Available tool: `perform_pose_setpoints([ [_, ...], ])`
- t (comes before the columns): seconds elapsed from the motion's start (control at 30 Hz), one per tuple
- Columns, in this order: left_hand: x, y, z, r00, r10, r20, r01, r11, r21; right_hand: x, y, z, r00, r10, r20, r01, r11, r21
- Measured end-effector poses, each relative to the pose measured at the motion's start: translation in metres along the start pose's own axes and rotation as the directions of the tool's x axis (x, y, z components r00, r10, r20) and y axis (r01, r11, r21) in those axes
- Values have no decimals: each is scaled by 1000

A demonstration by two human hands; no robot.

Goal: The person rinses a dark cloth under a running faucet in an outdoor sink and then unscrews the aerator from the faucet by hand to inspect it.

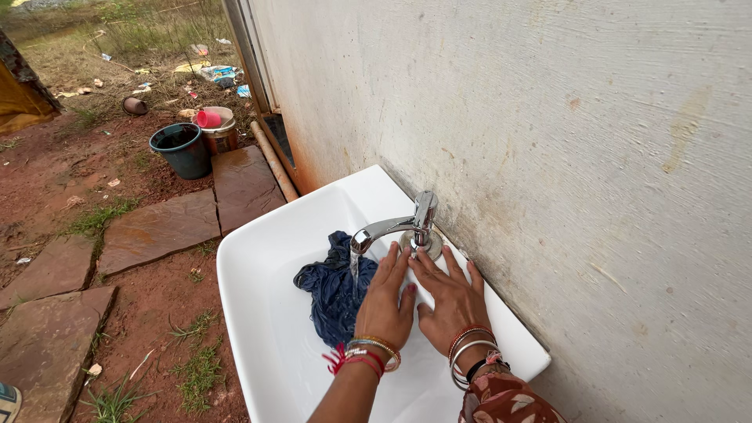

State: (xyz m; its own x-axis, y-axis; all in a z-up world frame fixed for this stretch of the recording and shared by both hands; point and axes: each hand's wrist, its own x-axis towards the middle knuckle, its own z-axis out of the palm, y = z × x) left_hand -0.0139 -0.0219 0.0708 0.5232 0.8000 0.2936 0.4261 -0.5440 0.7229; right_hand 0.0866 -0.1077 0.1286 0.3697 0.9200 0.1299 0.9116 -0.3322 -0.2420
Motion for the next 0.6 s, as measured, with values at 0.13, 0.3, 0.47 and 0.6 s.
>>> perform_pose_setpoints([
  [0.13,-24,-31,52,744,-662,-93,299,454,-839,1,5,9,995,-38,-87,44,997,64],
  [0.3,-22,-61,78,499,-781,376,117,-369,-922,0,15,19,981,-60,-184,84,988,129],
  [0.47,31,22,1,747,-189,638,323,-735,-596,2,19,16,975,-54,-217,101,973,209],
  [0.6,88,129,-64,888,-149,435,427,-83,-901,3,17,18,997,12,-81,-5,997,83],
])
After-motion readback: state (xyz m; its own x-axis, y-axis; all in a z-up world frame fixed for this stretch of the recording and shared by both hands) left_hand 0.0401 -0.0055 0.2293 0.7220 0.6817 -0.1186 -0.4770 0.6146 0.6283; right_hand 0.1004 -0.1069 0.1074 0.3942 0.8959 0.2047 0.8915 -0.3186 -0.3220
